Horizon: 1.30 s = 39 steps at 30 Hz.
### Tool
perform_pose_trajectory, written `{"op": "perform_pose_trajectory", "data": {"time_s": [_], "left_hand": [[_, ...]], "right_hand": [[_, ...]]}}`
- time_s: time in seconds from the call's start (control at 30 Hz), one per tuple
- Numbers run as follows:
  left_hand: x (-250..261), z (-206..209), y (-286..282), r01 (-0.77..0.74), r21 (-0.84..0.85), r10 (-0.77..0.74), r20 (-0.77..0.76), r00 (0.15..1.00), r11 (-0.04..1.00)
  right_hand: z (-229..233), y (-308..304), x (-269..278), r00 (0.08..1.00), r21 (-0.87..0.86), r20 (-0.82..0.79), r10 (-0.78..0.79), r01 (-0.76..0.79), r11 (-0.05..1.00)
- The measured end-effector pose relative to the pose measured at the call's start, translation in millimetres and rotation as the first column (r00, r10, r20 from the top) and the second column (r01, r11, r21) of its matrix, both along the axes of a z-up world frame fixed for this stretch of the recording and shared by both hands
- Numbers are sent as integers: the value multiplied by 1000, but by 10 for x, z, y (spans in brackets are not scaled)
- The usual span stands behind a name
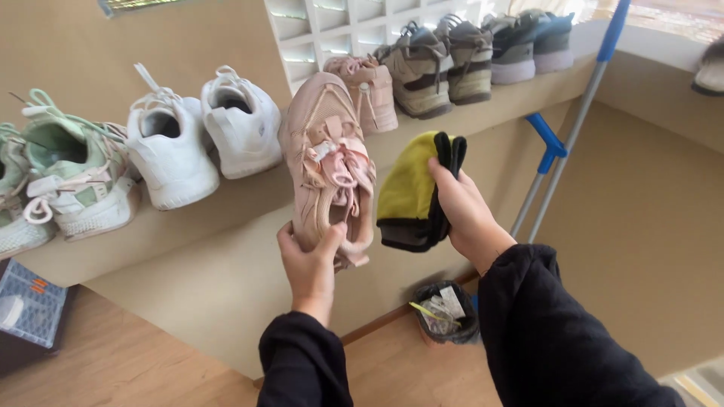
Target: Cleaning several pairs of sneakers with a yellow cloth on a ledge in an entryway.
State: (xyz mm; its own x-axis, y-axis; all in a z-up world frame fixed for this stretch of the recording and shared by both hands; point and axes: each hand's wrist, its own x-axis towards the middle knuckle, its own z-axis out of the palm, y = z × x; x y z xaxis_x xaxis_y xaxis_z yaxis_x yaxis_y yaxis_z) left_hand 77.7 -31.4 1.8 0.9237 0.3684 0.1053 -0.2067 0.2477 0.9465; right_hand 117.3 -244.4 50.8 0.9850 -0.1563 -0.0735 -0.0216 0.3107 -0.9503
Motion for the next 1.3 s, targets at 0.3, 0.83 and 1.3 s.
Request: {"op": "perform_pose_trajectory", "data": {"time_s": [0.3,0.83,1.3], "left_hand": [[-458,-63,-236,-196,681,25,253,967,706],[-257,127,-393,814,-74,-764,-403,505,577],[-240,-207,-488,659,-14,-635,-282,719,752]], "right_hand": [[297,212,-441,998,-35,51,45,-44,998],[-22,-439,-766,997,72,79,17,-23,997],[15,-1051,-140,943,-346,150,-298,333,877]]}}
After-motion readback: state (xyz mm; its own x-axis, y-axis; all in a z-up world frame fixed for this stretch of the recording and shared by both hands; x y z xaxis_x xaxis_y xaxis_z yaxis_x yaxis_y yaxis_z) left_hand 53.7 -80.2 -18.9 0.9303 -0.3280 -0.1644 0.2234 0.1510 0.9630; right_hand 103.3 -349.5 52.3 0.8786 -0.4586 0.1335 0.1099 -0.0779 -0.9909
